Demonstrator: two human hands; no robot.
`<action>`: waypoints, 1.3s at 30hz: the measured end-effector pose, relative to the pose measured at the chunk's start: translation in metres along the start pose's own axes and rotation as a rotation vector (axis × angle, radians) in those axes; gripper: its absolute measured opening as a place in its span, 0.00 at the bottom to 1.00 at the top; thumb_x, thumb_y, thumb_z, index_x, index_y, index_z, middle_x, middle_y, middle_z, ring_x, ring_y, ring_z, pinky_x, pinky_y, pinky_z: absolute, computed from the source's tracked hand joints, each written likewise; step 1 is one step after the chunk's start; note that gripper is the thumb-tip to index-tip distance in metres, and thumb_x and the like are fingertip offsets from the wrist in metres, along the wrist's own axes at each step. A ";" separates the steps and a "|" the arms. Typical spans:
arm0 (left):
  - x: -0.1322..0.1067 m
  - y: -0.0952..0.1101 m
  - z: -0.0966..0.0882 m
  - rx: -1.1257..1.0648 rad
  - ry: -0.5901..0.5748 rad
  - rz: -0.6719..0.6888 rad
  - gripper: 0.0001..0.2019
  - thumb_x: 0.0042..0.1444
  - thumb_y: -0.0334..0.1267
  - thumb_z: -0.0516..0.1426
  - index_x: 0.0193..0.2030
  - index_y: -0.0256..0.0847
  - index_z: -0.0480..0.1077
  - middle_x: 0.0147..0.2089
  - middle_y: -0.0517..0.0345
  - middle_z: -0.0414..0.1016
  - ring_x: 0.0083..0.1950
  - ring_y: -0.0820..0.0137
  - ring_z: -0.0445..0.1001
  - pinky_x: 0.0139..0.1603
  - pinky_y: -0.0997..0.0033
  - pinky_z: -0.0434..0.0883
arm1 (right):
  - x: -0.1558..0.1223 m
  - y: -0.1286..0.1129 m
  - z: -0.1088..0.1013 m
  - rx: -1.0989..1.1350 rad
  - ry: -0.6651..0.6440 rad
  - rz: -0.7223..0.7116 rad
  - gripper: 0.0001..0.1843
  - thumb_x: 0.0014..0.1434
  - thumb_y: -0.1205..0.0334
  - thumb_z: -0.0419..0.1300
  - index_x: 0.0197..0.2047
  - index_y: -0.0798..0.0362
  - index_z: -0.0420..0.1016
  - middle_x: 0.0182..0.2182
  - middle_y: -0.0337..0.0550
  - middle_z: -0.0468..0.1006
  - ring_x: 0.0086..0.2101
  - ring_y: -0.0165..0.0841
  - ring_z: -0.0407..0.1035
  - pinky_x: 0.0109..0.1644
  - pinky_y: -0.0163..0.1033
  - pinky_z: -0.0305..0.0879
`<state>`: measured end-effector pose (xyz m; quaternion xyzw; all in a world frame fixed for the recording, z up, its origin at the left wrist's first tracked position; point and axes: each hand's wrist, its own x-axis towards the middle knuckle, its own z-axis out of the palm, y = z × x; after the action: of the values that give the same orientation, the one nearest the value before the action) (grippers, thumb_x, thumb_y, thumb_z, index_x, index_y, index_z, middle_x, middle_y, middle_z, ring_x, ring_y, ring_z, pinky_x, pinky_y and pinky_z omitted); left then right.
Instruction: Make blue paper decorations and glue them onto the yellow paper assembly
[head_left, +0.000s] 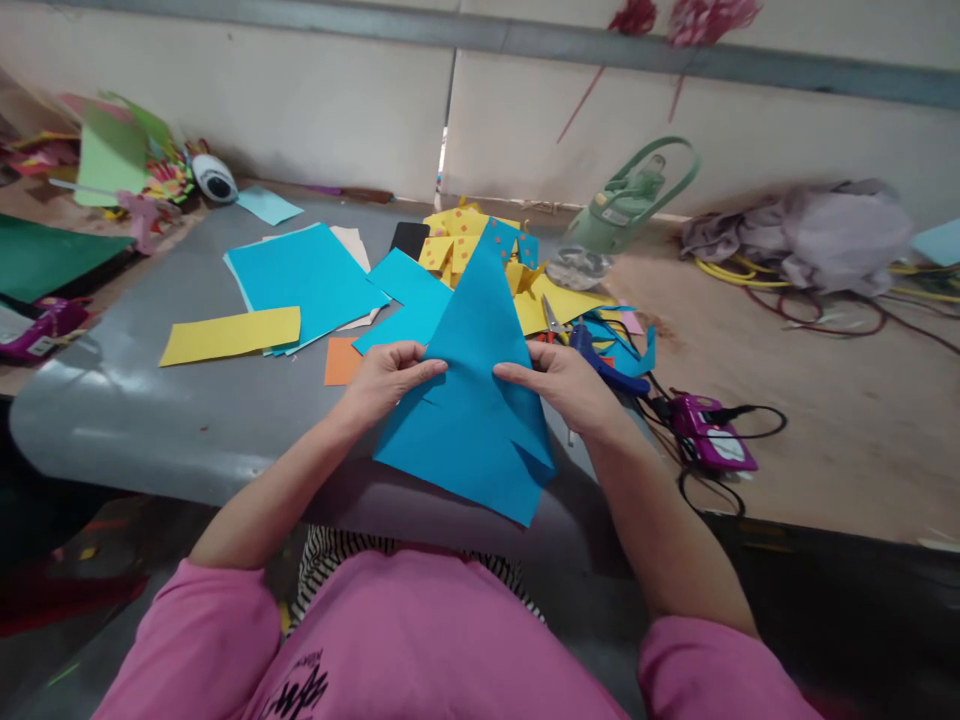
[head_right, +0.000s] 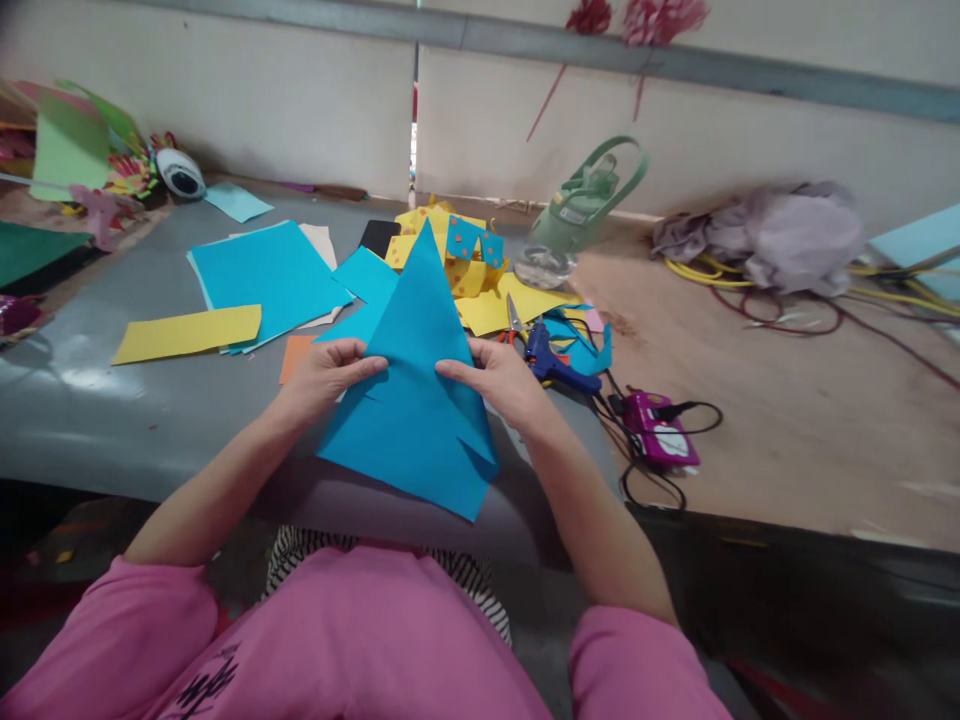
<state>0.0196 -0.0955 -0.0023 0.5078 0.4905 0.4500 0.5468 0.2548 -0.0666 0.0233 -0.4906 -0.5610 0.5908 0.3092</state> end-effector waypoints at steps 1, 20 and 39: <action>0.000 0.000 -0.001 0.021 0.011 -0.001 0.19 0.47 0.53 0.67 0.26 0.40 0.68 0.26 0.62 0.69 0.29 0.74 0.65 0.29 0.73 0.61 | -0.001 0.000 -0.002 0.014 0.001 -0.006 0.20 0.40 0.46 0.77 0.32 0.49 0.82 0.30 0.39 0.84 0.33 0.36 0.76 0.38 0.39 0.74; -0.002 0.014 -0.035 -0.101 0.161 0.003 0.18 0.42 0.50 0.71 0.30 0.38 0.75 0.30 0.59 0.79 0.28 0.74 0.72 0.30 0.74 0.70 | -0.035 0.017 -0.024 -0.240 -0.076 0.102 0.20 0.45 0.44 0.73 0.31 0.52 0.80 0.24 0.35 0.76 0.25 0.27 0.64 0.30 0.35 0.57; -0.001 0.007 -0.032 -0.095 0.044 -0.114 0.20 0.45 0.52 0.70 0.40 0.39 0.80 0.37 0.52 0.82 0.34 0.67 0.78 0.35 0.67 0.76 | -0.028 0.020 -0.012 -0.111 -0.068 0.124 0.25 0.43 0.40 0.74 0.24 0.52 0.73 0.22 0.34 0.72 0.25 0.27 0.62 0.30 0.36 0.57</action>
<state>-0.0124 -0.0928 0.0042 0.4425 0.5088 0.4520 0.5840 0.2787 -0.0921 0.0115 -0.5205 -0.5714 0.5933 0.2250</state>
